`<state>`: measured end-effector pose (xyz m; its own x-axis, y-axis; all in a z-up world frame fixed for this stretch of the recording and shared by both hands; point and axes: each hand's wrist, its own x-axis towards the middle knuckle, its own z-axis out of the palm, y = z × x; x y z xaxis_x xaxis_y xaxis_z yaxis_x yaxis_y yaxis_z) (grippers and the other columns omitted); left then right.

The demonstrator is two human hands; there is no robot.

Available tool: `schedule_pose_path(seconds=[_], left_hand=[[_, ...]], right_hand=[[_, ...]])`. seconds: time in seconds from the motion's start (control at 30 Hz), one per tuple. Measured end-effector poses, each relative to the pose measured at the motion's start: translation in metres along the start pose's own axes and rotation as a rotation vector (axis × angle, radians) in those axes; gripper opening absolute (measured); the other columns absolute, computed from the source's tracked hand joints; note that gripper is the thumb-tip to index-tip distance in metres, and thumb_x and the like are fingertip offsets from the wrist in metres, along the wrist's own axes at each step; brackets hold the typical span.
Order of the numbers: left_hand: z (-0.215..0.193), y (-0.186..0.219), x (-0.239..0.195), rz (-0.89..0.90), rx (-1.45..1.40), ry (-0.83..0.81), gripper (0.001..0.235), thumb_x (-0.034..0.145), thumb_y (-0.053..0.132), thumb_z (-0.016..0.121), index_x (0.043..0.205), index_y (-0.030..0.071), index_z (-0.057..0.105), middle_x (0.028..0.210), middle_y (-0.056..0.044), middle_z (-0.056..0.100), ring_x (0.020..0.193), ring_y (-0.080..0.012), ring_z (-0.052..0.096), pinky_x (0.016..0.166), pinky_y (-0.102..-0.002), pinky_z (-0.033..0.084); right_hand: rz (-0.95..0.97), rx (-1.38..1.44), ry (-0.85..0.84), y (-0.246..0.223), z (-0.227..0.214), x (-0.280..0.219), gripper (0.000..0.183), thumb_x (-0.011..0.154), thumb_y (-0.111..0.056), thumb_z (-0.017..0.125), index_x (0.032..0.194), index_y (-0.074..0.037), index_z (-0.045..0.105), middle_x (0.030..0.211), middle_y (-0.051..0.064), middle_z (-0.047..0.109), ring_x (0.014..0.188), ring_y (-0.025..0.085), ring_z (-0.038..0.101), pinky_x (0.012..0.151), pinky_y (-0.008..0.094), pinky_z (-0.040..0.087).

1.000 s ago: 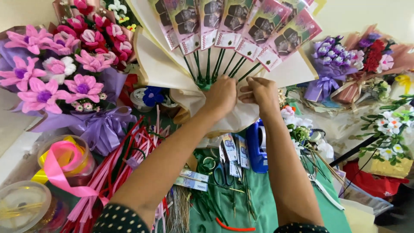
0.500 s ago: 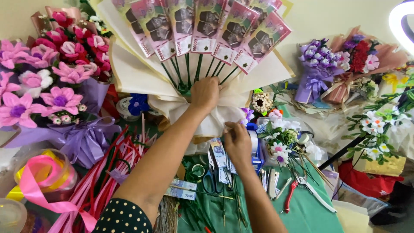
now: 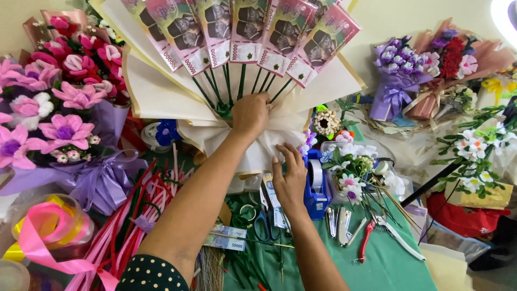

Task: The person assembles a money bouquet by inserting banknotes attached to green sticks into a foam base and arranging them in a fan shape. They adjust the positioning of the notes and wrap the base with white paper, then handle additional banknotes and sticks on the table.

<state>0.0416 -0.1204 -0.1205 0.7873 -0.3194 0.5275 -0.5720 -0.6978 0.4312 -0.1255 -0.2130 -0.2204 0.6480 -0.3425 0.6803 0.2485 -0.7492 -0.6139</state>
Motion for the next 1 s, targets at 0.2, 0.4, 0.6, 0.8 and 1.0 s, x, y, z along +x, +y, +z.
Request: schedule_pose_path(seconds=[0.2,0.4,0.6,0.8,1.0], left_hand=[[-0.013,0.007,-0.003,-0.019,-0.018,-0.030,0.016,0.097,0.023,0.061,0.101,0.012,0.072,0.087,-0.011,0.071,0.092,-0.0331,0.072,0.076,-0.049,0.059],[-0.019,0.005,-0.007,-0.027,0.032,-0.048,0.015,0.097,0.024,0.062,0.099,0.013,0.072,0.082,-0.007,0.069,0.087,-0.0290,0.072,0.071,-0.046,0.059],[-0.031,-0.001,-0.013,-0.019,0.047,-0.045,0.020,0.101,0.026,0.059,0.097,0.010,0.070,0.091,-0.008,0.065,0.098,-0.0299,0.064,0.077,-0.046,0.057],[-0.029,-0.005,-0.012,-0.015,0.014,-0.043,0.021,0.102,0.027,0.057,0.096,0.011,0.069,0.093,-0.007,0.061,0.101,-0.0297,0.061,0.078,-0.047,0.057],[-0.036,-0.004,-0.012,-0.077,-0.096,-0.039,0.022,0.100,0.025,0.059,0.089,0.009,0.070,0.086,-0.006,0.060,0.092,-0.0266,0.063,0.071,-0.044,0.057]], right_hand=[[0.018,0.058,-0.017,0.001,-0.003,0.003,0.030,0.099,-0.029,0.059,0.127,-0.024,0.070,0.138,0.007,0.060,0.124,0.042,0.061,0.097,0.052,0.046],[0.011,0.077,-0.026,0.000,-0.002,0.007,0.030,0.098,-0.025,0.062,0.126,-0.022,0.071,0.137,0.010,0.061,0.124,0.043,0.061,0.099,0.054,0.047],[0.024,0.077,-0.031,-0.005,0.003,0.006,0.030,0.096,-0.025,0.062,0.124,-0.023,0.073,0.135,0.009,0.062,0.119,0.044,0.064,0.099,0.056,0.048],[-0.018,-0.019,-0.013,-0.010,-0.009,0.014,0.032,0.093,-0.028,0.066,0.123,-0.023,0.073,0.131,0.010,0.065,0.115,0.044,0.066,0.097,0.056,0.051],[-0.058,-0.171,0.019,-0.059,-0.046,0.043,0.031,0.095,-0.028,0.065,0.125,-0.024,0.074,0.120,0.006,0.069,0.093,0.029,0.070,0.077,0.044,0.053]])
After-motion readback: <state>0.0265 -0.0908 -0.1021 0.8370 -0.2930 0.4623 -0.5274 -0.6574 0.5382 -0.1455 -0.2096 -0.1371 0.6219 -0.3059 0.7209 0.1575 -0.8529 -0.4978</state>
